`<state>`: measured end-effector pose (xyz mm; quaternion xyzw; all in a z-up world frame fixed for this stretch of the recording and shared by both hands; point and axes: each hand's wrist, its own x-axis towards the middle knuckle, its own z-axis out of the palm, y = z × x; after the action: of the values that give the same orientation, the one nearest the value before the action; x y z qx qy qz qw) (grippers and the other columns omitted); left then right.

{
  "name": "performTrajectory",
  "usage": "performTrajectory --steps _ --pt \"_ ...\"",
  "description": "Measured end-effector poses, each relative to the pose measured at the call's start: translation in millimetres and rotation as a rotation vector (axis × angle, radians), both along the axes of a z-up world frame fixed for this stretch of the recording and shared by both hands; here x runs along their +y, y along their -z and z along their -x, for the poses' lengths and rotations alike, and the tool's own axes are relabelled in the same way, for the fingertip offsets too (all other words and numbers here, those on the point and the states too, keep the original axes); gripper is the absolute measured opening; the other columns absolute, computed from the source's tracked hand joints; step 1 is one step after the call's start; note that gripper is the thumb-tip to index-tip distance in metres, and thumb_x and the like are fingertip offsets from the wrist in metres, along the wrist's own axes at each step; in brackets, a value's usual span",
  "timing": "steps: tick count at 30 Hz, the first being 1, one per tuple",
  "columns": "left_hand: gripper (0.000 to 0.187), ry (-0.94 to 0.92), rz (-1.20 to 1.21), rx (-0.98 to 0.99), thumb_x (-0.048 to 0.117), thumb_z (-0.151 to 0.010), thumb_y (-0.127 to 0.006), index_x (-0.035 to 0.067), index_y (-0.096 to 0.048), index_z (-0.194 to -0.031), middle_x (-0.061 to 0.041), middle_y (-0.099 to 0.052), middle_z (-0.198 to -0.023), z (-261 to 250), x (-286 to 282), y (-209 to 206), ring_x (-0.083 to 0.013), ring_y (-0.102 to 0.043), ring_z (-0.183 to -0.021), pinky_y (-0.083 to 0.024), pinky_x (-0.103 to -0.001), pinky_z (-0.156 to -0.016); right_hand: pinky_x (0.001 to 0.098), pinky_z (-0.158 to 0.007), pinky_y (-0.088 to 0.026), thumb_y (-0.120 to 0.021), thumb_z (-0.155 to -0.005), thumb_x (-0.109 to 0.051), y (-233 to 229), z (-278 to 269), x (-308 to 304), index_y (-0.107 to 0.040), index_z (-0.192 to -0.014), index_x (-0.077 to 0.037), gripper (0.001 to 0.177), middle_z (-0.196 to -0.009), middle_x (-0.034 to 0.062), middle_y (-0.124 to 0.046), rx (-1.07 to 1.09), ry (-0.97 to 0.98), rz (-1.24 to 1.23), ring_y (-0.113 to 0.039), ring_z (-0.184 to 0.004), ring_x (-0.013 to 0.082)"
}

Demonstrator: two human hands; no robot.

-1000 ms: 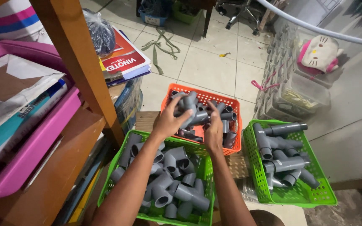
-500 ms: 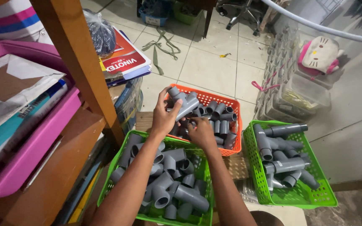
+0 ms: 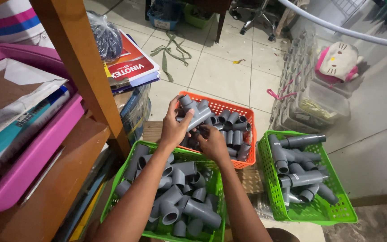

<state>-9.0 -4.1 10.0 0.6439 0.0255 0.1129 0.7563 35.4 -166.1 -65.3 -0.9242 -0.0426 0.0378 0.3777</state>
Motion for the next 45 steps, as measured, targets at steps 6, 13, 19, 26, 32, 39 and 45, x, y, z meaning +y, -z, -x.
performTrajectory --steps 6,13,19,26,32,39,45 --pt "0.059 -0.041 -0.142 0.039 0.028 -0.091 -0.068 0.020 -0.047 -0.146 -0.027 -0.069 -0.119 -1 0 2 -0.0397 -0.075 -0.072 -0.064 -0.037 -0.045 0.0506 -0.094 -0.055 -0.070 -0.083 -0.020 4 4 4 -0.074 -0.121 -0.011 0.039 -0.103 0.0156 -0.078 -0.079 -0.017 -0.010 -0.072 -0.107 0.0362" --pt "0.058 -0.006 -0.054 0.003 0.023 -0.092 -0.066 0.018 -0.045 -0.146 -0.028 -0.069 -0.117 -20 2 25 -0.0311 -0.075 -0.060 -0.062 -0.027 -0.038 0.0497 -0.096 -0.055 -0.070 -0.084 -0.032 -11 15 9 -0.077 -0.117 -0.016 0.037 -0.105 0.0134 -0.079 0.021 -0.075 -0.109 -0.070 -0.110 0.0377" --pt "0.058 -0.008 -0.016 0.030 0.021 -0.092 -0.065 0.018 -0.044 -0.147 -0.028 -0.070 -0.113 -10 -3 11 -0.0315 -0.074 -0.057 -0.061 -0.028 -0.037 0.0478 -0.092 -0.057 -0.073 -0.084 -0.029 -26 23 4 -0.078 -0.114 -0.016 0.033 -0.104 0.0136 -0.079 -0.028 0.083 -0.092 -0.073 -0.104 0.0339" --pt "0.058 0.027 -0.125 0.075 0.027 -0.090 -0.067 0.021 -0.047 -0.145 -0.026 -0.071 -0.115 -6 -2 3 -0.0322 -0.073 -0.055 -0.059 -0.029 -0.035 0.0449 -0.087 -0.056 -0.064 -0.094 -0.010 -12 15 -18 -0.067 -0.128 -0.005 0.034 -0.110 0.0261 -0.071 -0.477 0.443 -0.613 -0.069 -0.103 0.0351" --pt "0.060 0.098 -0.393 0.094 0.037 -0.088 -0.068 0.035 -0.050 -0.144 -0.018 -0.069 -0.126 -6 -1 5 -0.0421 -0.067 -0.114 -0.058 -0.048 -0.092 0.0433 -0.089 -0.058 -0.057 -0.100 -0.005 -13 19 -17 -0.056 -0.141 -0.002 0.041 -0.117 0.0281 -0.067 -0.450 0.398 -0.822 -0.065 -0.107 0.0309" --pt "0.059 0.135 -0.416 0.101 0.036 -0.087 -0.068 0.035 -0.052 -0.144 -0.019 -0.072 -0.119 -4 1 0 -0.0405 -0.072 -0.103 -0.062 -0.046 -0.079 0.0433 -0.089 -0.059 -0.055 -0.099 -0.009 -18 23 -15 -0.068 -0.133 -0.008 0.036 -0.116 0.0299 -0.069 -0.395 0.382 -0.842 -0.065 -0.110 0.0289" --pt "0.059 0.182 -0.448 0.092 0.037 -0.087 -0.067 0.035 -0.051 -0.144 -0.020 -0.073 -0.117 -19 3 24 -0.0313 -0.074 -0.061 -0.061 -0.031 -0.052 0.0404 -0.087 -0.057 -0.055 -0.099 -0.011 -22 30 -13 -0.072 -0.131 -0.011 0.036 -0.115 0.0223 -0.071 -0.431 0.281 -0.762 -0.060 -0.104 0.0218"
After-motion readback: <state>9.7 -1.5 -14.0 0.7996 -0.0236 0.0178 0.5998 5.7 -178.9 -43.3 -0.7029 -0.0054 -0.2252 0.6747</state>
